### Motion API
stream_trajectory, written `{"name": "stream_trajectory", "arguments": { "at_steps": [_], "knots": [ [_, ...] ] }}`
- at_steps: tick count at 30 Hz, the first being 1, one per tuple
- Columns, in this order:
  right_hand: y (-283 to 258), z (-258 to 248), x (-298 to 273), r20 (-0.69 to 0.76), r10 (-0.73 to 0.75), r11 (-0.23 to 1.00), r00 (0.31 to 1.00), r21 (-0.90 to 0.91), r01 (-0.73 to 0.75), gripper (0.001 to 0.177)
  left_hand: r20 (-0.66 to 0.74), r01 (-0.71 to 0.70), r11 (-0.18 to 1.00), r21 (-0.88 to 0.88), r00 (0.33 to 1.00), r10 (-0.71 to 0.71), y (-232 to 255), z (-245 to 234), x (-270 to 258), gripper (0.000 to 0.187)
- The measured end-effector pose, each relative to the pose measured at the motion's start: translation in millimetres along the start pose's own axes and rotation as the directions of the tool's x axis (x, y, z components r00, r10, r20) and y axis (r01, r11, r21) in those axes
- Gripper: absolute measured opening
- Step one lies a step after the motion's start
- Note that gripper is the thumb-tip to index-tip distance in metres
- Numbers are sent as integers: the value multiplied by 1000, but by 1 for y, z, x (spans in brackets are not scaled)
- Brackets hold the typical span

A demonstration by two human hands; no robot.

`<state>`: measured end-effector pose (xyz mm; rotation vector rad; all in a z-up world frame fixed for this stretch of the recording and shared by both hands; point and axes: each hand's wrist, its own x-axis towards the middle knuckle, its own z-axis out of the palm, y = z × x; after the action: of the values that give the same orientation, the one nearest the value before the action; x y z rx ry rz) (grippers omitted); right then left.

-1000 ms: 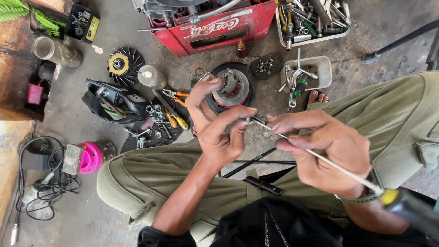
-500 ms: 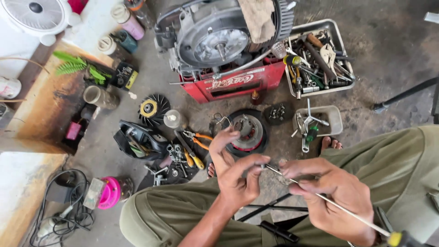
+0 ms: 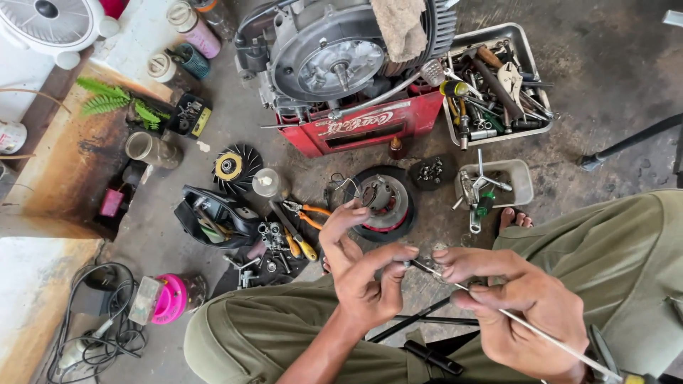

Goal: The person uses a screwdriver to manipulate a small black mechanical component held in their left hand. They then pick up a larger circular metal part and use the screwdriver to work on it as well.

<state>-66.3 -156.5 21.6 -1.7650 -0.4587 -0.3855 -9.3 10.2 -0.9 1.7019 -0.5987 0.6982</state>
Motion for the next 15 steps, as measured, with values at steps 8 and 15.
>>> {"name": "stream_trajectory", "arguments": {
  "at_steps": [8,15],
  "knots": [
    [0,8,2,-59,-53,982,997,179,63,22,13,46,999,-22,999,-46,1,-2,3,34],
    [5,14,18,-66,-13,1000,998,-25,11,16,31,30,999,38,999,-31,-14,2,1,30]
  ]
}}
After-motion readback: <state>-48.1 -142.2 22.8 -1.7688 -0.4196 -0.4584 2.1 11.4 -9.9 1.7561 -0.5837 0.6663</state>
